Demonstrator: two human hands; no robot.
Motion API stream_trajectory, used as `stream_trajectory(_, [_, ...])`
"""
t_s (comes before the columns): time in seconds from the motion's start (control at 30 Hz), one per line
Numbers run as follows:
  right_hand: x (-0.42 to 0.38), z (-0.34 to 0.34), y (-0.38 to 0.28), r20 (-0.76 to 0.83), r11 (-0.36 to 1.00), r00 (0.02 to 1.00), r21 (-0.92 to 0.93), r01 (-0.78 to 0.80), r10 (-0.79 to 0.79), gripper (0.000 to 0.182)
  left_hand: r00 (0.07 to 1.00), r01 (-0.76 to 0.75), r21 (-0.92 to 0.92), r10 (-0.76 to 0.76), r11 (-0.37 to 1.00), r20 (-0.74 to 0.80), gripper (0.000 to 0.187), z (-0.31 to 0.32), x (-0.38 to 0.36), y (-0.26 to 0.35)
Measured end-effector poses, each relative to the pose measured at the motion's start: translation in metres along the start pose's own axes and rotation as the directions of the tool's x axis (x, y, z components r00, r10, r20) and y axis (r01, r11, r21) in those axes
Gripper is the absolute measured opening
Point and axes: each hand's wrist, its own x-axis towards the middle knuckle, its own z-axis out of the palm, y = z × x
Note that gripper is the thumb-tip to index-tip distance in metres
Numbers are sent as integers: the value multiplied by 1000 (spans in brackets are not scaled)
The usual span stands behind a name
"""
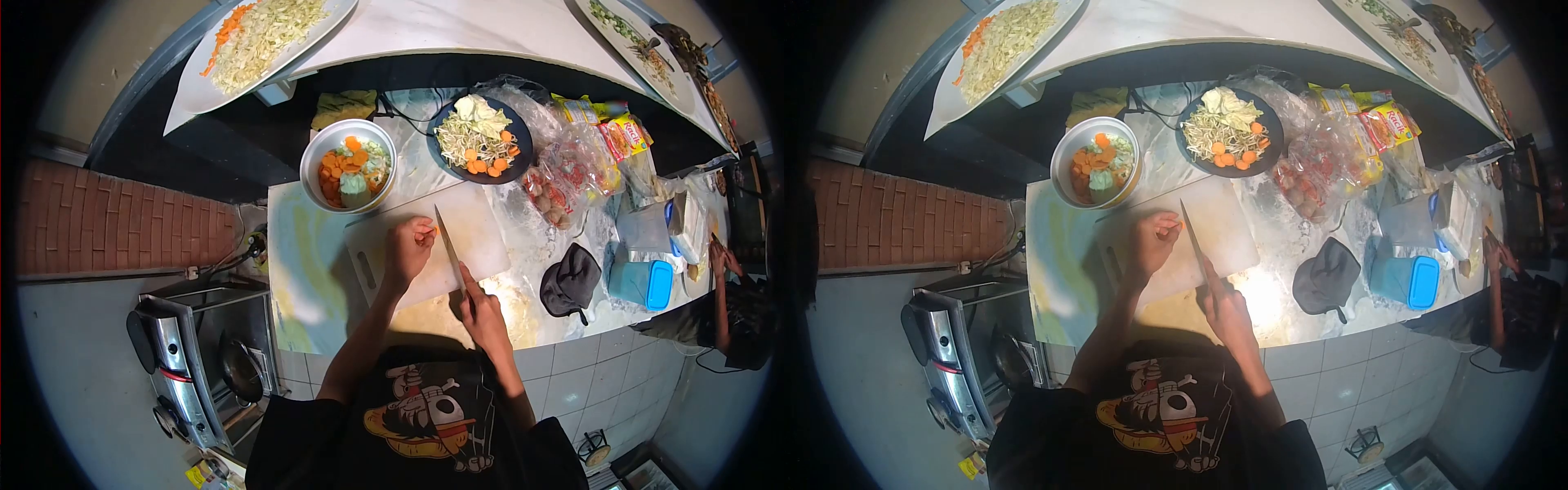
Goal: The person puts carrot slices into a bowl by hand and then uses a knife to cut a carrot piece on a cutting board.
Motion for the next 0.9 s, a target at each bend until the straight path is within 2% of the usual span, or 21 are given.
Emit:
stream_trajectory(0.07, [0, 0, 1, 14, 1000, 1000, 3, -29, 28, 65, 1000, 14, -6, -14, 1000, 8, 19, 0, 0, 1])
stream_trajectory(0.43, [0, 6, 2, -28, 1000, 999, -13, 26, -27, 66, 997, 77, -43, -77, 996, 14, 21, -1, 1, 2])
stream_trajectory(0.77, [2, 4, -2, 19, 999, 1000, -32, -14, 14, 69, 991, 131, -92, -128, 987, 43, 20, -1, 4, 1])
stream_trajectory(0.9, [3, 8, -3, -2, 999, 1000, -32, 11, -11, 71, 995, 102, -82, -100, 991, 30, 20, -1, 3, -1])
